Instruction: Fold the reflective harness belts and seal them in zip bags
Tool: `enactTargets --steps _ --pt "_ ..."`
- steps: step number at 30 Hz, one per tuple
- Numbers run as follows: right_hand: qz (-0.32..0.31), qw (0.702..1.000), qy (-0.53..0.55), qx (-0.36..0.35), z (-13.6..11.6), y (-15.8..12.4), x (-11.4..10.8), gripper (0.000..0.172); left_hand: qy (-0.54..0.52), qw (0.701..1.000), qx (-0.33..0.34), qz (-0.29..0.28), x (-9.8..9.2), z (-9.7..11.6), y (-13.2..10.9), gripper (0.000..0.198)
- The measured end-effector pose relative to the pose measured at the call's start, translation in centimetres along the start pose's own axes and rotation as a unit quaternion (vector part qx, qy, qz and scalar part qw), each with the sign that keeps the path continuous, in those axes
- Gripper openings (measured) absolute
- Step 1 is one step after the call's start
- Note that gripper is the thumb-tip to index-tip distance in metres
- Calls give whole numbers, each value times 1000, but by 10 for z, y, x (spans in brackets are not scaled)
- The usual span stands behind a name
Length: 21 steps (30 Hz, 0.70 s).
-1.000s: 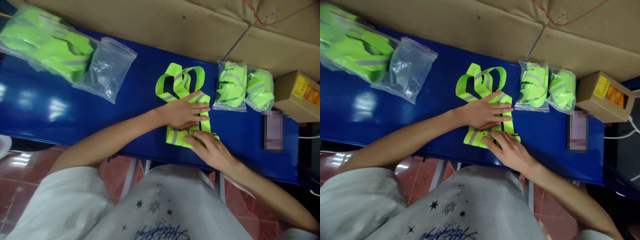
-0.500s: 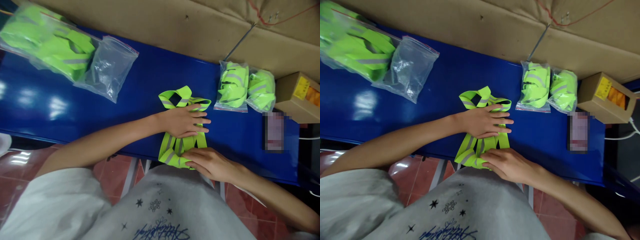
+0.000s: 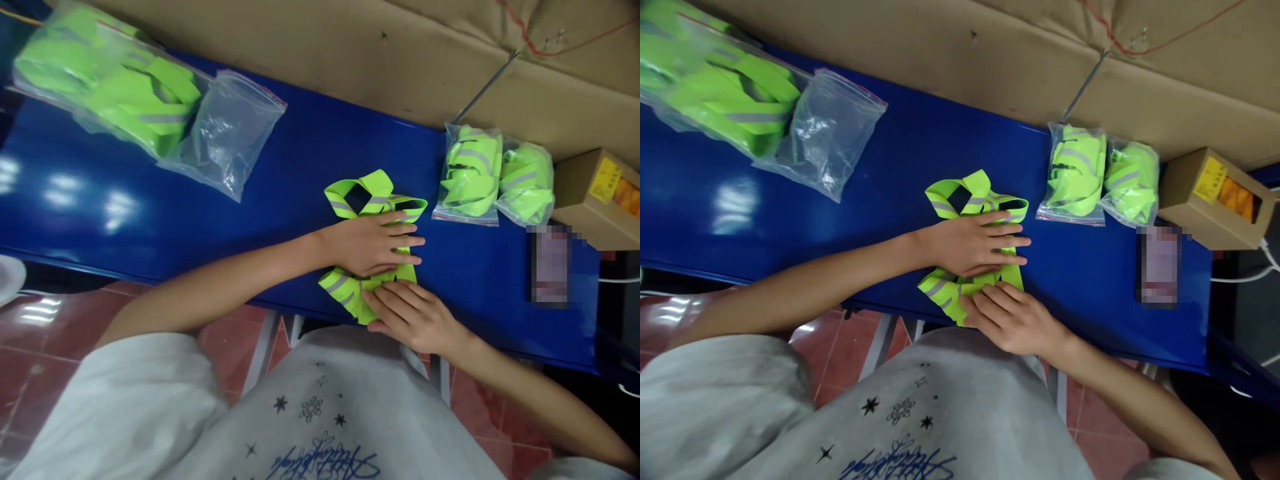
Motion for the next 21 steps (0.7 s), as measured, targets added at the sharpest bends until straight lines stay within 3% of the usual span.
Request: enactTargets --steps 4,7,11,14,17,18,21 --pt "-43 996 -37 66 -10 -1 5 63 4 1000 -1 -10 0 1 1 44" --pt "-51 994 -59 75 -14 -4 9 53 0 1000 -12 -3 0 0 1 45" --pt "-35 996 -42 75 -12 -7 13 40 -10 996 -48 70 -16 2 -8 42" --pt "-38 995 -31 87 -11 -7 16 40 15 971 -168 171 -40 16 -31 38" --pt "-34 995 -18 93 -11 -8 18 42 33 892 -356 278 -61 45 -64 26" --pt "-30 995 -14 95 -11 -8 18 42 15 863 -424 275 -64 57 -75 21" --pt "-18 994 -8 106 -11 -8 19 39 -102 806 -559 164 -57 94 -97 18"
Point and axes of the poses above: each hand's wrist, its own y-axis towards the middle knuckle, its own x-axis out of the palm, z = x × y, the point moved 2 cm from there along y, towards the middle knuckle, and after that the axes turned 6 degrees about y, right-handed, at the moved point
